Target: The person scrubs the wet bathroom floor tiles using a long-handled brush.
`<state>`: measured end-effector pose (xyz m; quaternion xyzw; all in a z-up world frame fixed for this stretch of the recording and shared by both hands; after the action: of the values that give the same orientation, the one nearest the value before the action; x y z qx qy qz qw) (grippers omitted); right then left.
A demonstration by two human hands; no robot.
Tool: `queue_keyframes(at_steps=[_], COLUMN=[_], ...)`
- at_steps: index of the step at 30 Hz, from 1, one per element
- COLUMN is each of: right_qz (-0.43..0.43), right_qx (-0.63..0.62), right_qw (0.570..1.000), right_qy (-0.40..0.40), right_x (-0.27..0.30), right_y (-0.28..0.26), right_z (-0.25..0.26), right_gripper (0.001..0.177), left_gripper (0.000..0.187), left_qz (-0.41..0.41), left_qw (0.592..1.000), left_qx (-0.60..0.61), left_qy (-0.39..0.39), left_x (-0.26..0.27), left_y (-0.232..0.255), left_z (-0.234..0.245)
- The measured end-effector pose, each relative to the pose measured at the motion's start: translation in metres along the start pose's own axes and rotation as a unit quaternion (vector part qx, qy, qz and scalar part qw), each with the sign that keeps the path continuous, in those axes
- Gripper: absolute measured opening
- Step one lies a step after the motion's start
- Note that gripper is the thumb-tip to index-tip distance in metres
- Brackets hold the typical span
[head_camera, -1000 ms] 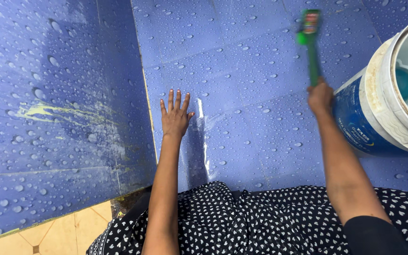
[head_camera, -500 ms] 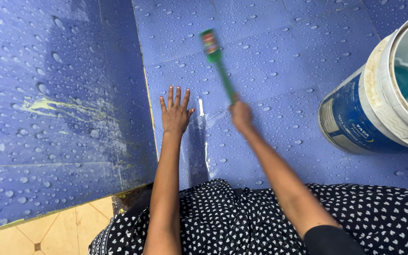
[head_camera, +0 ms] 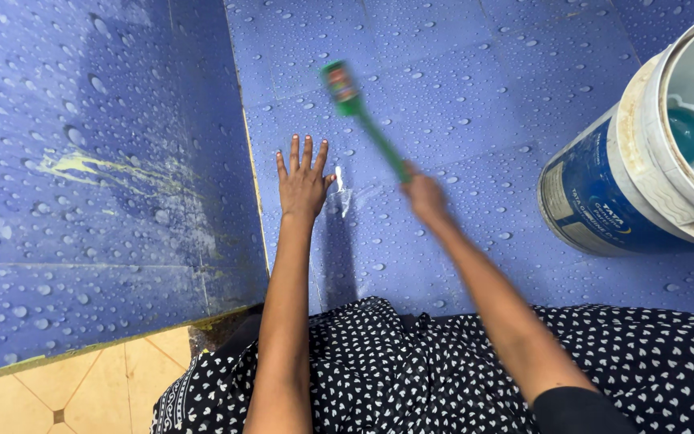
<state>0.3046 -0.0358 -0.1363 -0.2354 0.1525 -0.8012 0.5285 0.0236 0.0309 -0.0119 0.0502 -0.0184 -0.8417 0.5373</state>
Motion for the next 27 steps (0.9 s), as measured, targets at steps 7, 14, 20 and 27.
queue_keyframes(at_steps=[7,14,20,27], right_qz=[-0.067,-0.155,-0.071,0.061], right_qx=[-0.008,0.026,-0.030,0.011], right_qw=[0.982,0.968,0.996,0.996], right_qy=[0.176,0.194,0.039,-0.062], right_x=[-0.002,0.011,0.063,0.122], right_y=[0.157,0.155,0.013,-0.097], right_z=[0.161,0.146,-0.002,-0.049], right_gripper=[0.051,0.036,0.033,0.068], left_gripper=[0.075,0.075,0.075,0.077], left_qz=[-0.004,-0.001,0.015,0.003], left_qw=[1.000,0.999,1.000,0.999], left_qx=[-0.028,-0.040,-0.005,0.040], left_qy=[-0.011,-0.010,-0.011,0.029], left_x=[0.002,0.001,-0.009,-0.023], left_y=[-0.003,-0.007,0.000,0.024], left_z=[-0.004,-0.003,0.009,0.026])
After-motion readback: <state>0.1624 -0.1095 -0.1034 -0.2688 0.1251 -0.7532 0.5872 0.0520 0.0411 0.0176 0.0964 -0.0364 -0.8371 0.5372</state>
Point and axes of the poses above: each hand's wrist, its own x-axis away from the middle knuckle, its own z-axis out of the back of the hand, y = z × x, the point moved 5 cm from there along -x, towards the middle knuckle, and after that the axes turned 1 degree about -z, right-handed, at the moved point
